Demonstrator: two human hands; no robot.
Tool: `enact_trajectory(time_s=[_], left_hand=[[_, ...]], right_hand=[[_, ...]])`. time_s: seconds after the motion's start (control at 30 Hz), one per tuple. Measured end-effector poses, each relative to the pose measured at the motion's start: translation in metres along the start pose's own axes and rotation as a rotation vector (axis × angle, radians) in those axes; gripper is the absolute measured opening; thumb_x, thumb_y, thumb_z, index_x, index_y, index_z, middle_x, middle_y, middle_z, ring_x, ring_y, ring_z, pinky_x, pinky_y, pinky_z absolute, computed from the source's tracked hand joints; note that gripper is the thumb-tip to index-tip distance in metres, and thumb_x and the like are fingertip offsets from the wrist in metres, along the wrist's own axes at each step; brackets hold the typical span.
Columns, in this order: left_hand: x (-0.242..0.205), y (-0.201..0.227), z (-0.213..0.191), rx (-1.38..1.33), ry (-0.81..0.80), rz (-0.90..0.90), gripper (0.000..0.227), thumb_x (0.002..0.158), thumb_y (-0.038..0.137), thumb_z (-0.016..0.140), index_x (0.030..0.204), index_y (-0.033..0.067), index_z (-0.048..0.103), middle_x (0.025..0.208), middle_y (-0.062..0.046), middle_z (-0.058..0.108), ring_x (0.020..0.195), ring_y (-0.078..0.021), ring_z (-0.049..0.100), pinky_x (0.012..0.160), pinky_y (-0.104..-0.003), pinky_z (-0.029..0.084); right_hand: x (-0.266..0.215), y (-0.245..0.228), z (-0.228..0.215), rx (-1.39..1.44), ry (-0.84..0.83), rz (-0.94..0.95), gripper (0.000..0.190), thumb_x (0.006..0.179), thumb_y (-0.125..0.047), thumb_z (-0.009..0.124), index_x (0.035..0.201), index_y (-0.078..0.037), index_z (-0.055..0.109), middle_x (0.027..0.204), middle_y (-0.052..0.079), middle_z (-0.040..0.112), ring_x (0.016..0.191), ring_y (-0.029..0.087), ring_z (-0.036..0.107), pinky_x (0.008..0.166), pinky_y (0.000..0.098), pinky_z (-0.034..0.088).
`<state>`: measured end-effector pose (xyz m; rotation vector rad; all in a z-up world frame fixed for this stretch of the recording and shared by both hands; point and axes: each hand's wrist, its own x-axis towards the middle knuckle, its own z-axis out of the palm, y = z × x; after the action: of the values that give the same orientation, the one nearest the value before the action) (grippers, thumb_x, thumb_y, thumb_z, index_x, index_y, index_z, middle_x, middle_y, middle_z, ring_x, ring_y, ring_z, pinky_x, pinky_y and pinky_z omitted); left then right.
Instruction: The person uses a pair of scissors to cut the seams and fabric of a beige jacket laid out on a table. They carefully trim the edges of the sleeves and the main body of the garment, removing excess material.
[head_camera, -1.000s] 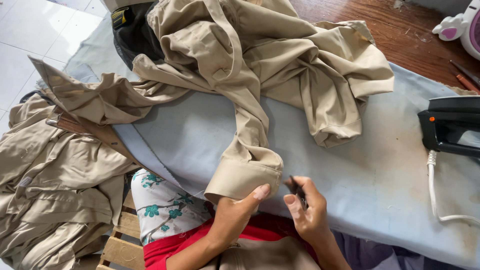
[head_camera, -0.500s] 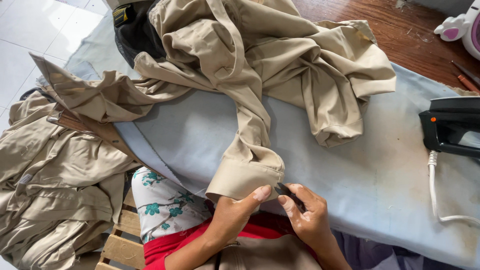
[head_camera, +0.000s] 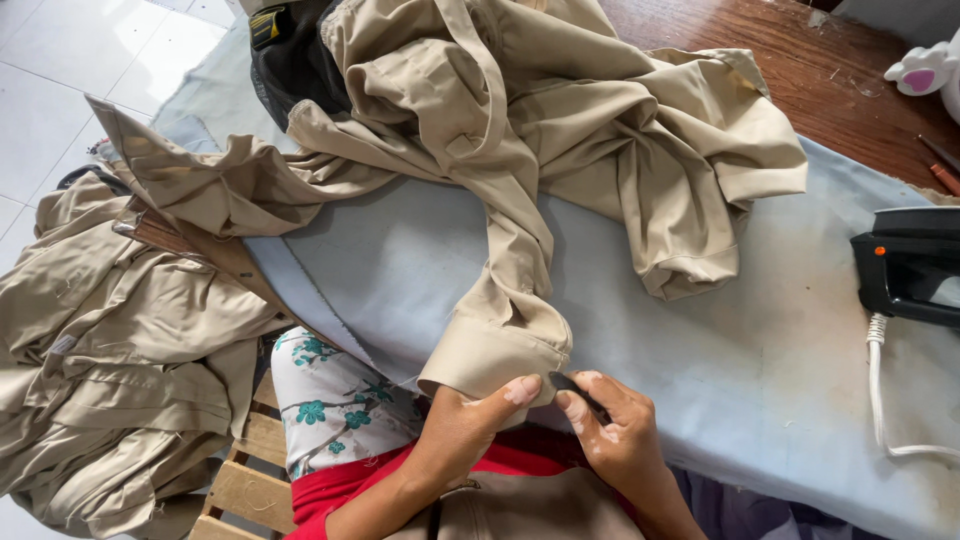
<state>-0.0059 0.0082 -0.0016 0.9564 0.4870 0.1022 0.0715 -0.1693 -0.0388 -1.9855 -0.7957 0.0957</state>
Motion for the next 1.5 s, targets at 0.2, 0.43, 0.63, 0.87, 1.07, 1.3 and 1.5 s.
enact_trajectory(time_s=[0.2,0.43,0.63,0.87,1.07,1.3,1.5], left_hand=[[0.001,-0.006,-0.006,0.131,-0.027,0.103,0.039,0.088,0.02,0.073,0.123,0.0042,0.068,0.115,-0.007,0.073,0.108,-0.017,0.066,0.097,-0.033,0.054],[0.003,-0.033,-0.021,0.349,-0.142,0.185,0.031,0.095,0.01,0.064,0.125,0.005,0.07,0.125,-0.008,0.075,0.118,-0.0162,0.068,0.105,-0.031,0.054],[0.005,-0.04,-0.028,0.376,-0.065,0.117,0.039,0.091,0.016,0.068,0.129,0.0079,0.069,0.131,-0.006,0.072,0.122,-0.0146,0.064,0.108,-0.031,0.049],[0.001,-0.023,-0.031,0.109,-0.08,-0.076,0.041,0.085,0.01,0.075,0.124,0.0015,0.072,0.121,-0.009,0.077,0.111,-0.016,0.069,0.101,-0.032,0.057],[0.007,-0.004,-0.029,-0.106,0.094,-0.07,0.059,0.074,0.008,0.079,0.132,0.0005,0.067,0.119,-0.012,0.077,0.109,-0.0204,0.068,0.099,-0.036,0.054],[0.004,-0.005,-0.024,-0.123,0.1,-0.112,0.052,0.075,0.013,0.079,0.125,0.0011,0.07,0.112,-0.012,0.077,0.102,-0.0213,0.069,0.092,-0.036,0.056],[0.003,-0.007,-0.025,-0.159,0.066,-0.117,0.049,0.075,0.011,0.078,0.122,0.0008,0.069,0.108,-0.012,0.076,0.097,-0.0224,0.069,0.089,-0.037,0.056]], right_hand=[[-0.007,0.009,0.009,0.138,0.159,0.271,0.02,0.095,-0.024,0.066,0.1,-0.006,0.073,0.083,-0.001,0.065,0.076,0.01,0.056,0.072,0.0261,0.046],[0.006,-0.004,0.017,0.162,0.14,0.094,0.031,0.086,-0.016,0.08,0.114,-0.008,0.071,0.081,-0.002,0.062,0.061,0.006,0.049,0.062,0.0197,0.044],[0.017,0.0,0.023,-0.01,0.13,0.102,0.012,0.094,-0.024,0.07,0.094,-0.012,0.073,0.07,-0.007,0.066,0.058,0.006,0.052,0.059,0.0224,0.046],[0.018,0.001,0.017,-0.111,-0.032,-0.148,0.035,0.077,0.005,0.058,0.105,-0.013,0.067,0.091,-0.003,0.079,0.071,0.012,0.074,0.067,0.0237,0.057],[0.023,-0.005,0.015,0.4,0.238,0.331,0.037,0.102,-0.03,0.058,0.073,-0.007,0.059,0.048,-0.001,0.036,0.042,0.009,0.035,0.041,0.026,0.028],[0.005,0.0,0.018,0.262,0.006,0.23,0.042,0.096,-0.043,0.058,0.109,-0.004,0.067,0.086,0.002,0.062,0.073,0.011,0.054,0.067,0.0261,0.044],[-0.003,0.013,0.022,0.04,0.103,0.113,0.027,0.091,-0.029,0.07,0.106,-0.006,0.07,0.089,0.002,0.073,0.075,0.014,0.065,0.073,0.0274,0.052]])
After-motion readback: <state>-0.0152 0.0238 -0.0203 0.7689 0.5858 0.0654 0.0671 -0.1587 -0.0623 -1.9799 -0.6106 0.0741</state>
